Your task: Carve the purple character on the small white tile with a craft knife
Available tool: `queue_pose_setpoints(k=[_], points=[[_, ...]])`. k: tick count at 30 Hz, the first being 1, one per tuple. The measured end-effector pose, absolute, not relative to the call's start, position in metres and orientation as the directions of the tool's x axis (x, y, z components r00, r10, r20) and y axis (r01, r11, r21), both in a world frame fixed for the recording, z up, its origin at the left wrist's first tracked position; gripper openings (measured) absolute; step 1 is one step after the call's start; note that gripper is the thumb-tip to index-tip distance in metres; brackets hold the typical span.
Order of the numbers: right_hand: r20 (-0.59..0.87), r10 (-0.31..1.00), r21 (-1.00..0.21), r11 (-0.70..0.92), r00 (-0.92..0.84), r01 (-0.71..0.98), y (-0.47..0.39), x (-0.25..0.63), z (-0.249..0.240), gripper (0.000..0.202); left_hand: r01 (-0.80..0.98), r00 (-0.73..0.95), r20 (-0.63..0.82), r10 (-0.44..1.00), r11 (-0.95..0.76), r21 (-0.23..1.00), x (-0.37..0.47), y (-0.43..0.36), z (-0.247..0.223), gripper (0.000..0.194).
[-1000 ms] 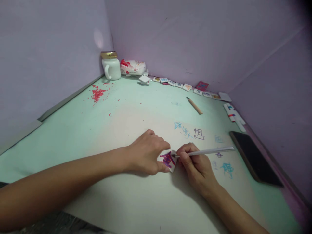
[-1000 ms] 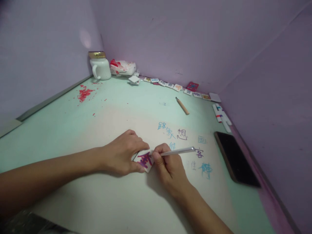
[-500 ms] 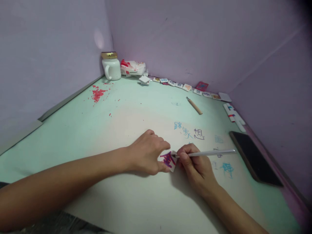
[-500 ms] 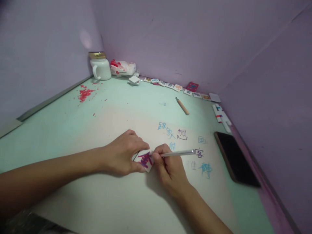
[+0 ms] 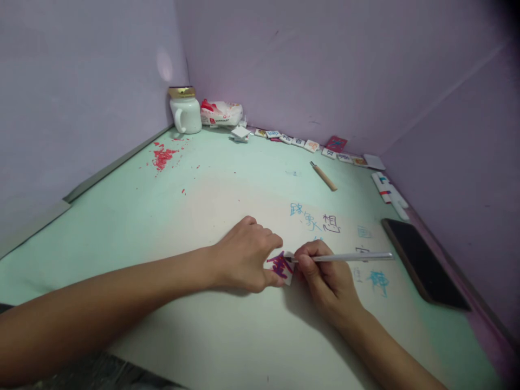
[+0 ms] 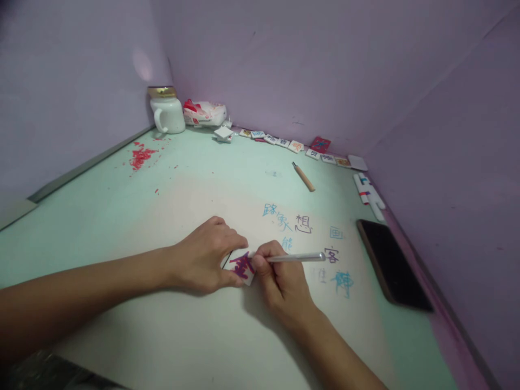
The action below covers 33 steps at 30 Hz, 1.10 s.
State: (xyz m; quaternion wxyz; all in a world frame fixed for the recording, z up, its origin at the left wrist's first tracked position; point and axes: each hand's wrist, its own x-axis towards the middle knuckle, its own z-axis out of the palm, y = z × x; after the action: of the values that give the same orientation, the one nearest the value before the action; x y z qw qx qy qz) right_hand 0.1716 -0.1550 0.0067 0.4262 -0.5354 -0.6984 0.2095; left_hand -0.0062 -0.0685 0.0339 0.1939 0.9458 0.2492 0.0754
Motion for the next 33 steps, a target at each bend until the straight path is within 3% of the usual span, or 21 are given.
queue_pose_setpoints(k=[15, 33], points=[[0.381, 0.922, -0.733, 0.348, -0.071, 0.584, -0.1553, 0.1715, 0.0074, 0.018, 0.449, 0.86, 0.045, 0.508, -0.796, 0.406, -0.0068, -0.0689, 0.0323, 0.035], [0.318, 0.948, -0.799, 0.275, -0.013, 0.535, -0.1559, 0.1733, 0.0029, 0.025, 0.451, 0.86, 0.042, 0.509, -0.794, 0.408, -0.006, -0.0684, 0.0331, 0.039]])
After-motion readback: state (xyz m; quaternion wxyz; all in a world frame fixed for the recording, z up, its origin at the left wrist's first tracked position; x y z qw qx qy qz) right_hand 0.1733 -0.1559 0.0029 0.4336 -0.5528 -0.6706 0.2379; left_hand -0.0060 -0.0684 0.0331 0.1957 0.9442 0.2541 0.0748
